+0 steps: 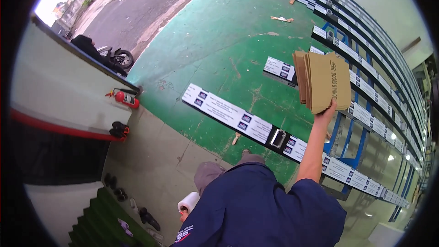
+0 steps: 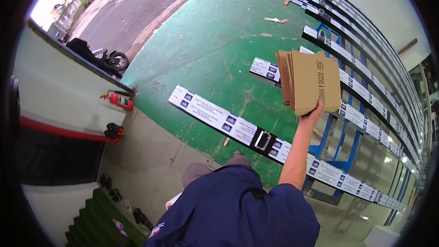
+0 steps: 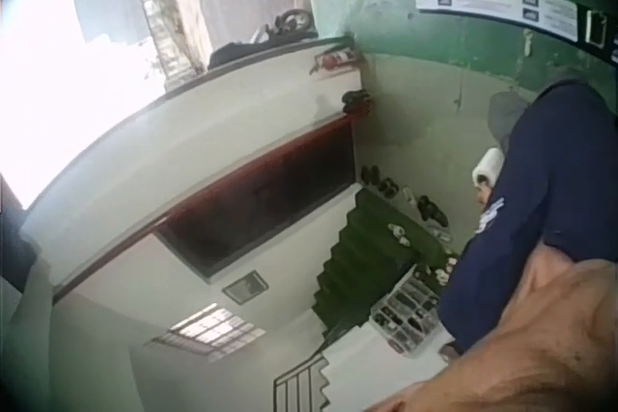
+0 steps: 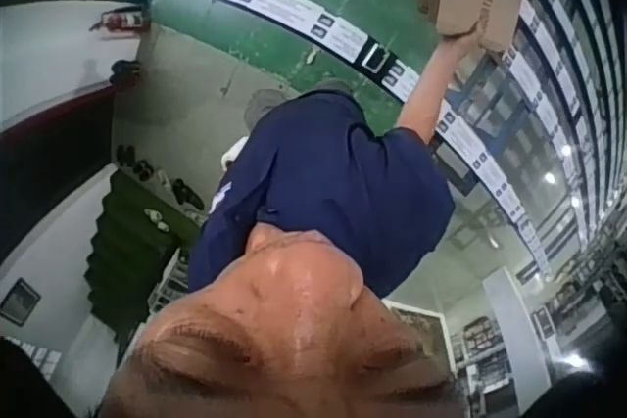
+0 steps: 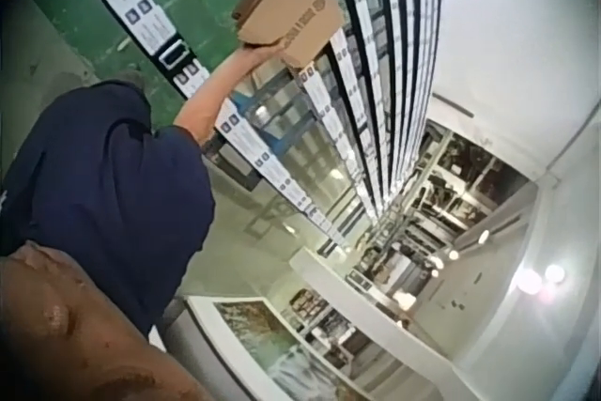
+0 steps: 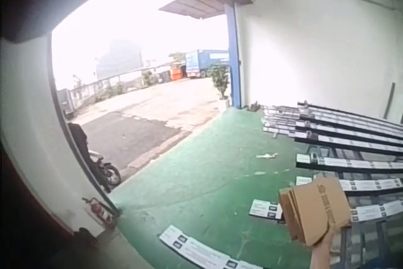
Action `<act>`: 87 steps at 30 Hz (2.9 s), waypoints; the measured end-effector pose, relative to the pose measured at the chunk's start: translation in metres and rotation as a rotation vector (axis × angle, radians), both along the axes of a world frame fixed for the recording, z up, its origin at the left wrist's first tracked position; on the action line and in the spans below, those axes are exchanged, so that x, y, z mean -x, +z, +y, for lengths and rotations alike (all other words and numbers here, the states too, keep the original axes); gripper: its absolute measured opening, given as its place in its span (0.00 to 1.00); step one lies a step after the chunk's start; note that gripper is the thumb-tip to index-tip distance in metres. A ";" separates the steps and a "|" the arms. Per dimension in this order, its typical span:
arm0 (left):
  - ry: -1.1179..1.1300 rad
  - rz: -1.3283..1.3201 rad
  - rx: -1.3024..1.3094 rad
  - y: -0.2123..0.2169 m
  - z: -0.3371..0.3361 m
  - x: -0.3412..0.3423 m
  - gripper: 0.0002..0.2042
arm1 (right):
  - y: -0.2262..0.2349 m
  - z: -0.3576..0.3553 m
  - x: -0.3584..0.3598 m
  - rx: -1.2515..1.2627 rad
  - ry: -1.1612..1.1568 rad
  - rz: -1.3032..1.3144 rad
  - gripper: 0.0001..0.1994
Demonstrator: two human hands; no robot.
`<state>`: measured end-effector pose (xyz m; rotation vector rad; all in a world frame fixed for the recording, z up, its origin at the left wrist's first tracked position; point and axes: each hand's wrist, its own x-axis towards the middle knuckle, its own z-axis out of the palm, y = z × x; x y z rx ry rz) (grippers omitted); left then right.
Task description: The person wraps cardboard protectors onto metal rails, then secures them with plastic stretch wrap.
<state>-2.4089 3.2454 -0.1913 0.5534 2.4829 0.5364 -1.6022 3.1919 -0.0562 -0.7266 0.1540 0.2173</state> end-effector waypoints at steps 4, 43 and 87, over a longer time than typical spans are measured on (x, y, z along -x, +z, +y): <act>-0.120 -0.026 -0.011 -0.015 0.146 -0.011 0.13 | 0.011 0.055 0.004 0.025 -0.119 -0.028 0.25; -2.291 0.234 -0.161 -0.059 1.115 -0.667 0.25 | -0.001 0.351 0.208 0.132 -1.307 0.164 0.28; -2.468 -0.753 0.011 0.247 0.624 -1.709 0.08 | 0.078 0.111 -0.820 0.600 -0.562 -0.052 0.37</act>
